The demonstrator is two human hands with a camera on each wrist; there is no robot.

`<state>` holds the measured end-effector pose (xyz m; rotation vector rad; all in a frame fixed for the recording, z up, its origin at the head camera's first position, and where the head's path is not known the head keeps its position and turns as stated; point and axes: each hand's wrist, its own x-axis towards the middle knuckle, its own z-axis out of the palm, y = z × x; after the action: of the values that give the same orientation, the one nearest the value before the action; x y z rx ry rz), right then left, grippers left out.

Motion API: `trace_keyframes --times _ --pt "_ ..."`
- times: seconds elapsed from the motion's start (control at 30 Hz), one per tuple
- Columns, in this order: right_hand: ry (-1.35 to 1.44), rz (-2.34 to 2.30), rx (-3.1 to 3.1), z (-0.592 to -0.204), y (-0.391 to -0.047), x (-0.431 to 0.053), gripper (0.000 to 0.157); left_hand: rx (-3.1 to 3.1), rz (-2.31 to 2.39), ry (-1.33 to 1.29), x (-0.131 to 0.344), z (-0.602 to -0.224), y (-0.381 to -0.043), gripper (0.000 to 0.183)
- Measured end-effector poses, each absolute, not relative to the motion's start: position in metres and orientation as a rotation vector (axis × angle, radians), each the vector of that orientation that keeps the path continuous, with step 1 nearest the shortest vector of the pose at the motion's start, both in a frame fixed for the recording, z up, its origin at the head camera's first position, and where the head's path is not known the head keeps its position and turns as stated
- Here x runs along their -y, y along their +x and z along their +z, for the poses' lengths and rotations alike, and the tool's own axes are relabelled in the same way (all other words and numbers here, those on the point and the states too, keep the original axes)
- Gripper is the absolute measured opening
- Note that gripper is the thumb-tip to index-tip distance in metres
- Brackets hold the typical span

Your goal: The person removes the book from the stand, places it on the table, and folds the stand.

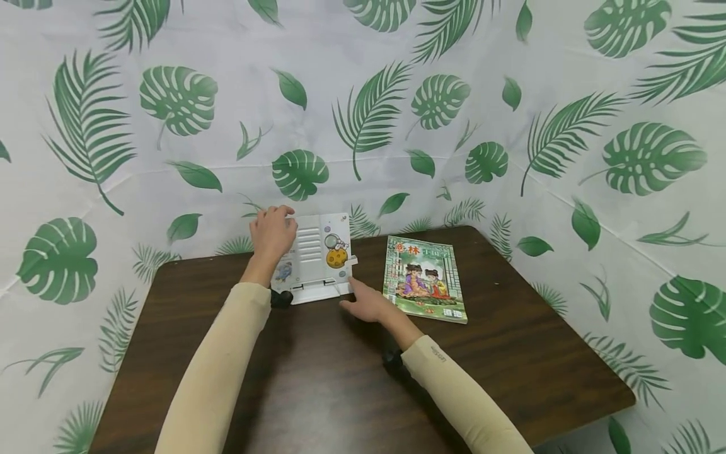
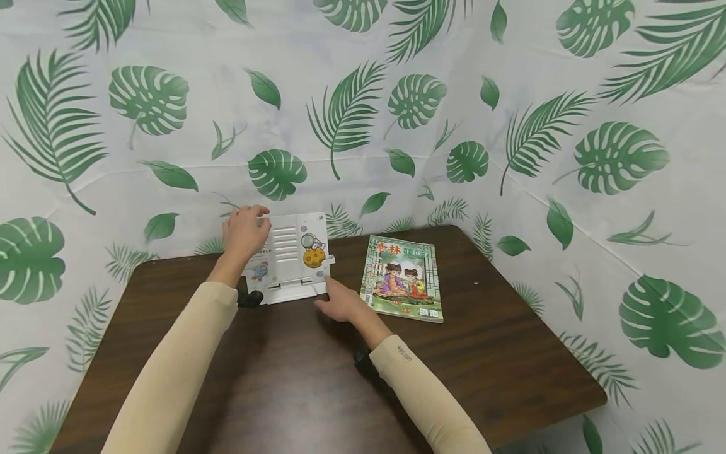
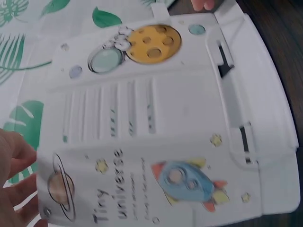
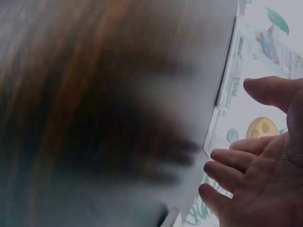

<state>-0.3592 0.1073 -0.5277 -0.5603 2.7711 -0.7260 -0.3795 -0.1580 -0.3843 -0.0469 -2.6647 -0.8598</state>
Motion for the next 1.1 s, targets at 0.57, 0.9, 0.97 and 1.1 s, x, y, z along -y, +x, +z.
trace_keyframes --times 0.57,0.9,0.97,1.1 --pt "-0.430 -0.377 -2.828 -0.498 -0.323 -0.084 0.078 2.674 -0.995 0.046 0.187 -0.398 -0.379 0.042" --pt "-0.384 -0.165 -2.769 -0.503 -0.334 -0.081 0.087 2.723 -1.065 0.080 0.188 -0.396 -0.377 0.043" --pt "-0.386 -0.159 -2.758 -0.497 -0.333 -0.082 0.085 2.730 -1.065 0.087 0.188 -0.396 -0.377 0.043" --pt "-0.381 -0.160 -2.736 -0.485 -0.331 -0.082 0.083 2.739 -1.061 0.090 0.187 -0.396 -0.376 0.042"
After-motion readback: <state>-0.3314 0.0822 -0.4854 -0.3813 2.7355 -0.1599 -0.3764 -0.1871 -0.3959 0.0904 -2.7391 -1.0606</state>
